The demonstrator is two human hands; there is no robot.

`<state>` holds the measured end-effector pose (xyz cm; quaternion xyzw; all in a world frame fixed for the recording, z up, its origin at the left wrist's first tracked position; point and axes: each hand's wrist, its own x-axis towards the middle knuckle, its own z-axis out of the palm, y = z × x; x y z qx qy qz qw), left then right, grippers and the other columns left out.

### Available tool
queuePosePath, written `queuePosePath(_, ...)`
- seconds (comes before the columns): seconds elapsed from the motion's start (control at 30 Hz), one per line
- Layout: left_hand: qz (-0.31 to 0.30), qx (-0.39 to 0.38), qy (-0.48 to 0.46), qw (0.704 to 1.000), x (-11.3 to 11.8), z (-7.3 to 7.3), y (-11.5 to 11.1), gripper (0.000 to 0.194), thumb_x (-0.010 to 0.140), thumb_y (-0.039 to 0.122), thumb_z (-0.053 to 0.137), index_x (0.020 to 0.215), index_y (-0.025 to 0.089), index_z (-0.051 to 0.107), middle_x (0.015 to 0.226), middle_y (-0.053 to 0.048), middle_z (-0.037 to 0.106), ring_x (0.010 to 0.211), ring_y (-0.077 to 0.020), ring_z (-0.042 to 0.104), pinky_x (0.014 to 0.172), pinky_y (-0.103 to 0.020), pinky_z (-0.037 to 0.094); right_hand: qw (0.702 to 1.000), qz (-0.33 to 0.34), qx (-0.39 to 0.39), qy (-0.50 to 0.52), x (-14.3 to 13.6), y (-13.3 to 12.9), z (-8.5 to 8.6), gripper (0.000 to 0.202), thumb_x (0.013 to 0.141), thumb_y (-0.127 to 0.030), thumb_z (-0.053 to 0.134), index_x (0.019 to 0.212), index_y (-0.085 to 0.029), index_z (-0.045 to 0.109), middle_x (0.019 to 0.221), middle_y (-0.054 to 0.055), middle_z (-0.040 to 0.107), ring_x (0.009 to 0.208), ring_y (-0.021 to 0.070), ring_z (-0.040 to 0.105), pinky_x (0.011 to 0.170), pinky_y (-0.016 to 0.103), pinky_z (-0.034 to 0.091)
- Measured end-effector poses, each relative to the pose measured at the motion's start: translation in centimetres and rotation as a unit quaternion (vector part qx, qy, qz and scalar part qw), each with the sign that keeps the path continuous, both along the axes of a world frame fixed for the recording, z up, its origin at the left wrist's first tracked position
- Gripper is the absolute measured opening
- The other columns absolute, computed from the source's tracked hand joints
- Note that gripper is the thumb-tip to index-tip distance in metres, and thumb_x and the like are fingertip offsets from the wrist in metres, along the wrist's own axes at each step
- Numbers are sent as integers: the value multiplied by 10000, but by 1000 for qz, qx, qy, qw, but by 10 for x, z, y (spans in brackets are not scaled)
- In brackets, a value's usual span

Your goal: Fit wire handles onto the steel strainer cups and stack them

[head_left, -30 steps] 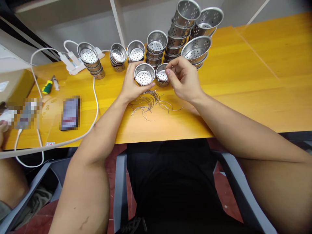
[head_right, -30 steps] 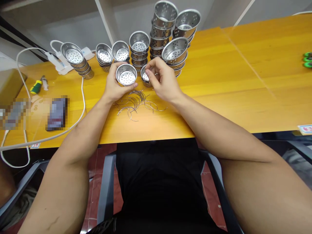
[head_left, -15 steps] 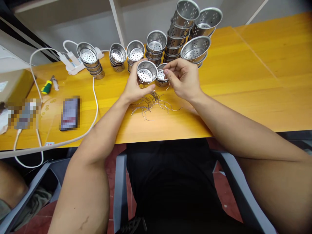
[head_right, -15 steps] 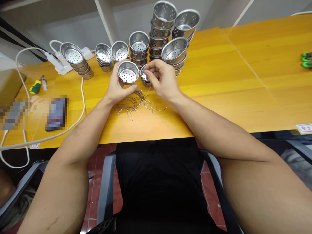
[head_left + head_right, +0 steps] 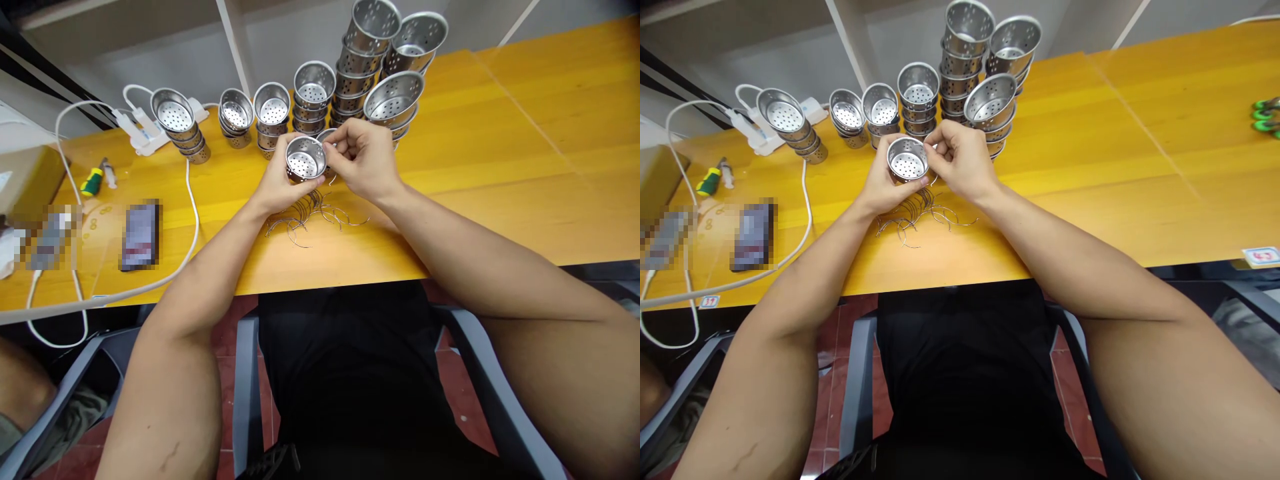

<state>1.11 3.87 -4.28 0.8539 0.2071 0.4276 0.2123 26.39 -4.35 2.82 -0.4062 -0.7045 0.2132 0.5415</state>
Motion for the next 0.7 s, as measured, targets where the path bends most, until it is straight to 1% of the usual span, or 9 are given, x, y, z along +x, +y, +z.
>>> queuePosePath(0.13, -25, 13, 14, 1000, 6, 1, -9, 1203, 1008, 985, 810, 1867, 394, 211, 1747, -150, 548, 1631, -396, 696, 1416, -646, 585, 1000, -2, -16, -9, -2, -5, 4, 541, 1035, -826, 934, 1019, -302, 800, 818, 45, 685, 760, 267, 661, 779, 469, 683)
queuePosePath(0.2, -30, 13, 19, 999, 8, 2, -12, 1242, 989, 1005, 810, 1870, 398, 179, 1739, -151, 541, 1629, -398, 701, 1411, -637, 588, 1000, -2, -21, -6, -3, -6, 5, 551, 1021, -834, 942, 1020, -303, 793, 822, 45, 675, 773, 271, 662, 799, 476, 687)
queuePosePath(0.27, -25, 13, 16, 999, 10, 3, -13, 1239, 976, 1017, 811, 1855, 399, 196, 1702, -144, 562, 1614, -397, 716, 1400, -635, 596, 1000, -3, -19, -2, -4, -6, 5, 564, 1017, -843, 938, 1006, -299, 789, 816, 46, 669, 761, 268, 652, 800, 480, 683)
queuePosePath(0.37, -12, 18, 8, 1000, 11, 5, -14, 1199, 950, 1017, 844, 1810, 400, 282, 1642, -121, 608, 1581, -393, 750, 1363, -626, 631, 1000, -6, -17, 3, -5, -7, 7, 562, 1014, -844, 930, 983, -303, 783, 809, 43, 656, 749, 265, 639, 790, 480, 665)
queuePosePath(0.5, 21, 19, 19, 999, 11, 10, -17, 1165, 898, 928, 983, 1739, 381, 390, 1581, -108, 660, 1522, -385, 800, 1286, -593, 704, 999, -12, -28, 10, -8, -9, 9, 537, 998, -844, 933, 1001, -330, 779, 795, 33, 637, 762, 276, 638, 745, 464, 642)
queuePosePath(0.57, 25, 17, 16, 999, 11, 11, -18, 1097, 942, 845, 999, 1732, 376, 399, 1568, -107, 668, 1521, -380, 800, 1295, -593, 704, 999, -15, -28, 14, -8, -8, 9, 555, 1002, -869, 915, 1005, -332, 777, 787, 32, 635, 750, 275, 632, 718, 459, 633)
queuePosePath(0.63, 23, 14, 0, 1000, 12, 12, -18, 988, 1021, 770, 948, 1737, 376, 393, 1579, -112, 661, 1541, -371, 785, 1325, -595, 686, 999, -16, -21, 24, -6, -6, 7, 585, 1008, -899, 896, 1004, -326, 777, 787, 34, 643, 727, 264, 628, 689, 451, 627)
queuePosePath(0.7, 28, 5, -15, 999, 12, 12, -17, 940, 1045, 730, 920, 1745, 377, 400, 1608, -124, 652, 1561, -372, 764, 1348, -607, 671, 999, -16, -9, 38, -4, -2, 5, 597, 1012, -907, 893, 1012, -319, 789, 801, 39, 670, 711, 254, 638, 670, 446, 632)
